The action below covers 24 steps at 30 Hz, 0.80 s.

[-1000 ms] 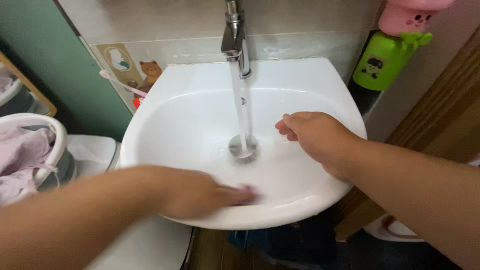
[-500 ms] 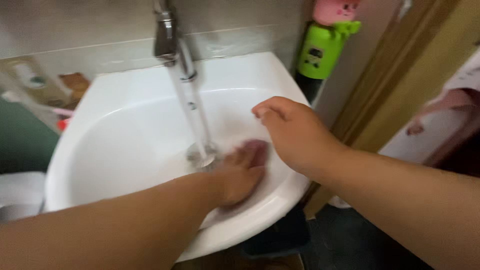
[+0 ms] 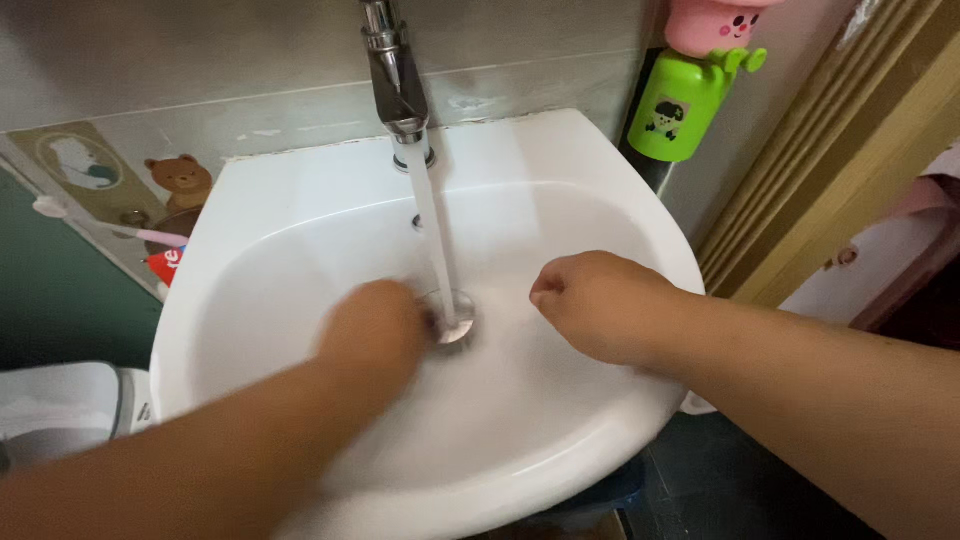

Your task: The person wipes the internal surface, edges, and faucet of a white porcelain sink using a purple cloth, rinsing the cloth and the sink with water several times.

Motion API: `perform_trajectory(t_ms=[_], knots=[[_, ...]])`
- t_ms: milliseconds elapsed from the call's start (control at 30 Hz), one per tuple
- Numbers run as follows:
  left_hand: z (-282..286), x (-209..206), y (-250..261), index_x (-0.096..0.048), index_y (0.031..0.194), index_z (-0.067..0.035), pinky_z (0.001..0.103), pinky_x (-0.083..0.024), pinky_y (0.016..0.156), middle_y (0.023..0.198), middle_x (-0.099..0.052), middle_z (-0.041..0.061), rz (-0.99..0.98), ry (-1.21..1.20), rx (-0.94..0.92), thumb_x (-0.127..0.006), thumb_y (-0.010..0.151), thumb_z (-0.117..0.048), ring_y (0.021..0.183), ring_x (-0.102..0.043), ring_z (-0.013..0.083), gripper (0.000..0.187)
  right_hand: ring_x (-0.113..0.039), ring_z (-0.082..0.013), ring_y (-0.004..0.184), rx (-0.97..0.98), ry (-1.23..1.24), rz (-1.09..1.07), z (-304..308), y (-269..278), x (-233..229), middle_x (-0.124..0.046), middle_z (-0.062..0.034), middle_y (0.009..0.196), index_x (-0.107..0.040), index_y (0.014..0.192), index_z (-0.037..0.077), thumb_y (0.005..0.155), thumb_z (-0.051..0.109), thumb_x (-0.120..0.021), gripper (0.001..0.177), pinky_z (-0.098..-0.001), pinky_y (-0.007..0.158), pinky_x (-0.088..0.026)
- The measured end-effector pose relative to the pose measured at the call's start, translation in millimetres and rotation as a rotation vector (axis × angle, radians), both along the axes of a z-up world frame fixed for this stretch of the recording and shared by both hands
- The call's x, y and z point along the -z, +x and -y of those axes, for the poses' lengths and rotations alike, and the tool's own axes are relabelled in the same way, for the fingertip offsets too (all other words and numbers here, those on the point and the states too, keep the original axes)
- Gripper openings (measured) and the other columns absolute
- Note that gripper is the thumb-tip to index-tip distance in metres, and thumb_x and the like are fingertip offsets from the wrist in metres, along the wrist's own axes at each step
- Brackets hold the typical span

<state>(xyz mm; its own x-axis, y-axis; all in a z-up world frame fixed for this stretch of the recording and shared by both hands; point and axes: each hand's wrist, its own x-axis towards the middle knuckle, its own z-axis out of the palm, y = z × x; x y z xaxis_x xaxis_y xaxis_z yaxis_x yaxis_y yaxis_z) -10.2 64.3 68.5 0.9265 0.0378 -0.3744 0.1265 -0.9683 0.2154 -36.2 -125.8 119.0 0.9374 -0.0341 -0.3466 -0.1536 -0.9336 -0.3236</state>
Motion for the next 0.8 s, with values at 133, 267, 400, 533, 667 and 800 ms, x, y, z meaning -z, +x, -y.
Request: perform_trajectory(t_ms=[133,267,400,533,667,800], knots=[[20.5,61.4,12.5,-0.066,0.120,-0.018,0.038,-0.047,0.103,0.116,-0.072,0.016,-0.054,-0.715,-0.120,-0.035,0.111,-0.035,0.115,-0.066,0.0308,0.037,-0.074,-0.0273,0.099,0.112,-0.056,-0.113,-5.3,-4.6,3.1,-0.074,-0.0038,0.113,-0.069,0.122,0.023,0.102,0.036,-0.051,0.030,-0.0430,0.091,-0.059],[14.0,103.6,30.2,-0.061,0.122,-0.009,0.060,-0.027,0.121,0.139,-0.053,0.016,0.467,0.236,0.870,-0.044,0.102,-0.021,0.140,-0.042,0.0353,0.029,-0.070,-0.0293,0.103,-0.078,-0.113,0.045,4.8,-7.1,10.3,-0.075,-0.0067,0.110,-0.074,0.113,0.021,0.098,0.037,-0.052,0.031,-0.0438,0.095,-0.053],[4.9,108.7,6.9,-0.038,0.135,0.010,0.073,-0.017,0.112,0.156,-0.025,0.031,0.565,-0.071,0.916,-0.050,0.094,-0.030,0.142,-0.021,0.0599,0.059,-0.070,-0.0289,0.105,-0.108,-0.157,0.011,0.4,-4.6,12.5,-0.074,-0.0072,0.110,-0.071,0.115,0.021,0.097,0.036,-0.051,0.031,-0.0444,0.096,-0.052],[35.7,65.3,24.6,-0.031,0.149,0.002,0.065,-0.014,0.121,0.169,-0.009,0.030,0.263,0.257,0.844,-0.036,0.111,-0.033,0.155,-0.010,0.0513,0.052,-0.067,-0.0299,0.107,-0.054,-0.102,0.046,6.3,-8.6,13.0,-0.073,-0.0062,0.112,-0.073,0.112,0.022,0.094,0.035,-0.054,0.030,-0.0448,0.097,-0.050],[18.5,42.2,8.7,-0.019,0.157,-0.010,0.057,-0.014,0.124,0.155,-0.029,0.016,0.026,-0.071,0.632,-0.040,0.102,-0.030,0.148,-0.027,0.0375,0.063,-0.068,-0.0294,0.104,-0.106,-0.119,0.029,2.6,-9.6,11.6,-0.074,-0.0064,0.108,-0.072,0.110,0.020,0.096,0.034,-0.053,0.027,-0.0448,0.093,-0.052],[-7.3,46.0,8.3,-0.009,0.161,-0.005,0.054,-0.010,0.120,0.168,-0.006,0.020,-0.039,-0.197,0.774,-0.035,0.113,-0.042,0.155,-0.008,0.0416,0.066,-0.069,-0.0284,0.103,-0.100,-0.156,-0.018,0.3,-7.4,11.0,-0.075,-0.0060,0.106,-0.072,0.108,0.019,0.096,0.033,-0.050,0.029,-0.0441,0.095,-0.052]])
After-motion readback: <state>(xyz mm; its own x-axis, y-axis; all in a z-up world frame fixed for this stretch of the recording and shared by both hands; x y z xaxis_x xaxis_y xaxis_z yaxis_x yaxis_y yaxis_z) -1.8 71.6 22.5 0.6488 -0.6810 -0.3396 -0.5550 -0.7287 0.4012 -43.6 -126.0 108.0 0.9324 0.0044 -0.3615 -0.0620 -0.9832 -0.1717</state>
